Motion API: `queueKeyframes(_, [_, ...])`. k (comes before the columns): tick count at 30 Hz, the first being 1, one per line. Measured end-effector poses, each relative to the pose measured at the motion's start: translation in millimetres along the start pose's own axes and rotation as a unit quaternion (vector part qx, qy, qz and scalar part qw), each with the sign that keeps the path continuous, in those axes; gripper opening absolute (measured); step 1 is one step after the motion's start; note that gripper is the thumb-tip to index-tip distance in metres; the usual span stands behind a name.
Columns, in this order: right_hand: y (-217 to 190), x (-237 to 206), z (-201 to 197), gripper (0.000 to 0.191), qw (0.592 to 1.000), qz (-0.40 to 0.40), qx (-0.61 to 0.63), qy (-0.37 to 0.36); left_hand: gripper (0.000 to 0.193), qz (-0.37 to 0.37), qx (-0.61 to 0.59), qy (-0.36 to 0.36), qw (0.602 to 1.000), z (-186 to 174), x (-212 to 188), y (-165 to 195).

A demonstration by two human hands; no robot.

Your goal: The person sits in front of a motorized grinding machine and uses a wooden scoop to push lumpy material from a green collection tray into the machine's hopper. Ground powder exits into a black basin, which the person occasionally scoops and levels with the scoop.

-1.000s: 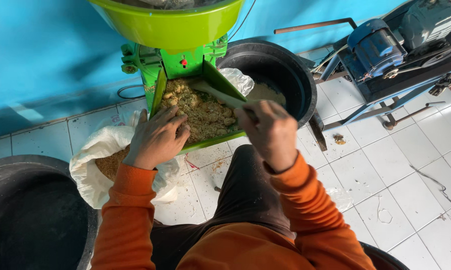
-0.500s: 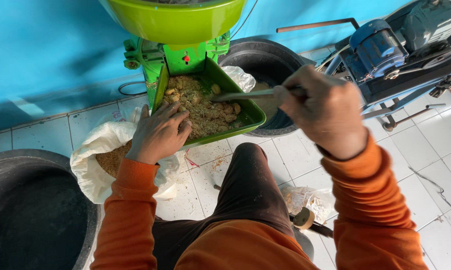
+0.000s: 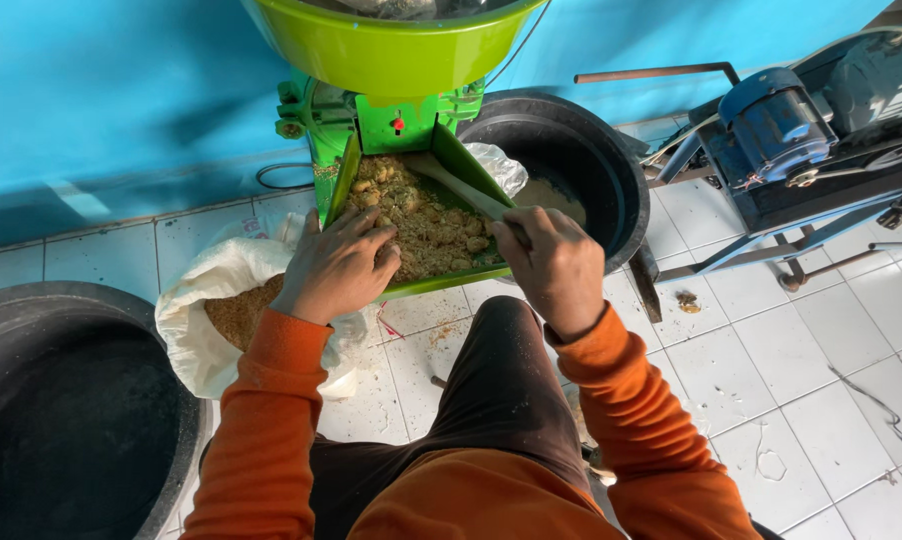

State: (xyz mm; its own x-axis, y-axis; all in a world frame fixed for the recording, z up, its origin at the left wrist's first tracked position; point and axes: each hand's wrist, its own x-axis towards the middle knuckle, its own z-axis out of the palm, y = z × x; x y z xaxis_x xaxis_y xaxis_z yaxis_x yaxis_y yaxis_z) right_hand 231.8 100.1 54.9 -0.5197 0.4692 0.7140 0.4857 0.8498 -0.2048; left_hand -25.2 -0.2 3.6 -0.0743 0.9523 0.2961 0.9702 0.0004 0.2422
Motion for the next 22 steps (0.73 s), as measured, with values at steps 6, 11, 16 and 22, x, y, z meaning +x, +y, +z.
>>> queueKeyframes(6, [-5.9, 5.5, 22.5, 0.018, 1.0, -0.005, -0.012, 0.0, 0.04, -0.004, 0.0, -0.012, 1.0, 1.9, 0.8, -1.5])
queueKeyframes(11, [-12.8, 2.3, 10.0, 0.013, 0.999, 0.034, 0.019, 0.013, 0.041, 0.01, 0.013, -0.001, 1.0, -1.4, 2.6, 0.5])
queueKeyframes(16, [-19.2, 9.9, 15.2, 0.011, 0.999, 0.007, 0.033, 0.02, 0.04, -0.009, 0.001, -0.011, 1.0, -2.4, 0.1, 2.4])
queueKeyframes(22, [-14.7, 12.3, -12.3, 0.01, 0.999, 0.029, 0.016, 0.015, 0.041, -0.013, 0.0, -0.018, 1.0, -3.7, 1.2, 1.8])
